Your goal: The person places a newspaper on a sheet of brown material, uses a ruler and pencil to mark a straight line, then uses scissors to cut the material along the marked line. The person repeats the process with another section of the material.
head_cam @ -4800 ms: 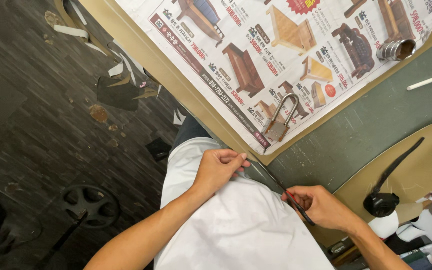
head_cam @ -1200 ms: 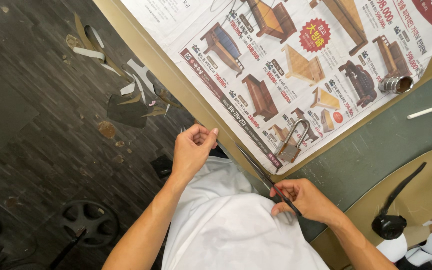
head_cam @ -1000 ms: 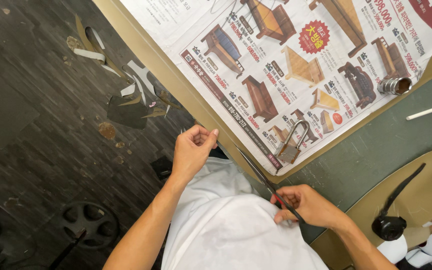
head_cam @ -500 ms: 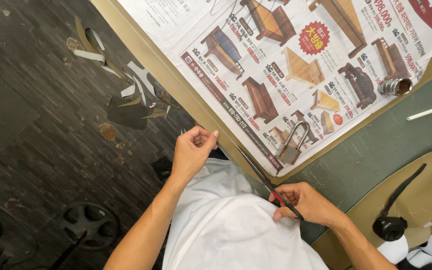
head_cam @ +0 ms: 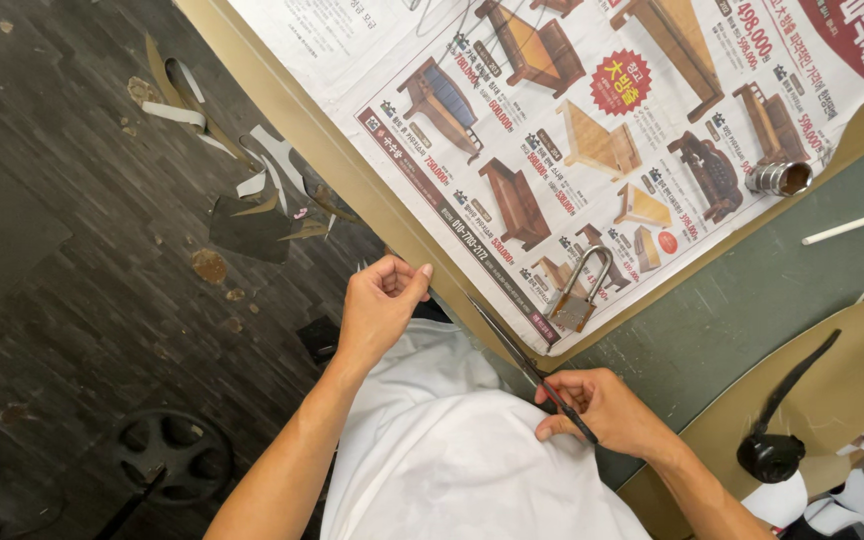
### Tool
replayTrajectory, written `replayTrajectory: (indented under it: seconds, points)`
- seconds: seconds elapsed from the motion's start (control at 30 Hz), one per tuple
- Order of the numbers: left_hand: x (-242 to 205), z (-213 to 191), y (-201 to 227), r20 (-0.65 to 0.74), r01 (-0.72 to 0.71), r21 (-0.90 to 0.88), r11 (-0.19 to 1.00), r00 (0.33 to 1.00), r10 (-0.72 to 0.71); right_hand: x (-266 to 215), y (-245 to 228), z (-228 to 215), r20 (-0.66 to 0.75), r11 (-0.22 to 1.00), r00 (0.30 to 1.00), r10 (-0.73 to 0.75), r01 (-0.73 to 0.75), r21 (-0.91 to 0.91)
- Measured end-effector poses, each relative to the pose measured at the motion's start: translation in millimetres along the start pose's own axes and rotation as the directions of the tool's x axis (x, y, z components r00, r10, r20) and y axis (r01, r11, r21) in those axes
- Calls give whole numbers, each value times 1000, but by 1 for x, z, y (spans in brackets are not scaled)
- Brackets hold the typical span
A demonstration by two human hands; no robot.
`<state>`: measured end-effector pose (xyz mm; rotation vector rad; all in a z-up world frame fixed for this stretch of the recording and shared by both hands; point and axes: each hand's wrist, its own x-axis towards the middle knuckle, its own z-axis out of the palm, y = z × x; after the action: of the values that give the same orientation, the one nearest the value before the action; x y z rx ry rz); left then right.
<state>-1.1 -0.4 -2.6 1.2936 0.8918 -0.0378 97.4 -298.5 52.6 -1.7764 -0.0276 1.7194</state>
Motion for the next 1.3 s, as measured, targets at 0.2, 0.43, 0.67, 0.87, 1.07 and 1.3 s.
replayTrajectory:
  seconds: [0.2, 0.43, 0.67, 0.87, 1.07, 1.3]
  points:
    - [1, -1, 2, 5, 14, 7, 1000, 1000, -14, 0, -10, 3, -9, 999, 1000, -8, 7, -54]
    - [1, -1, 2, 5, -8, -4, 1000, 1000, 8, 1, -22, 7, -27, 999, 1000, 5, -6, -48]
    - [1, -1, -1, 16, -4, -15, 1000, 1000, 5, -4, -25, 10, -31, 999, 999, 17, -19, -45]
    - [0, -2, -4, 30, -13, -49, 999, 999, 14, 5, -27, 14, -39, 999, 999, 12, -14, -50]
    - [2, -4, -7, 38, -16, -46, 999, 999, 18, 10, -25, 17, -77, 996, 995, -66, 61, -62]
    - [5, -7, -11, 70, -27, -85, 996, 997, 33, 16, -34, 17, -72, 995, 995, -73, 68, -74]
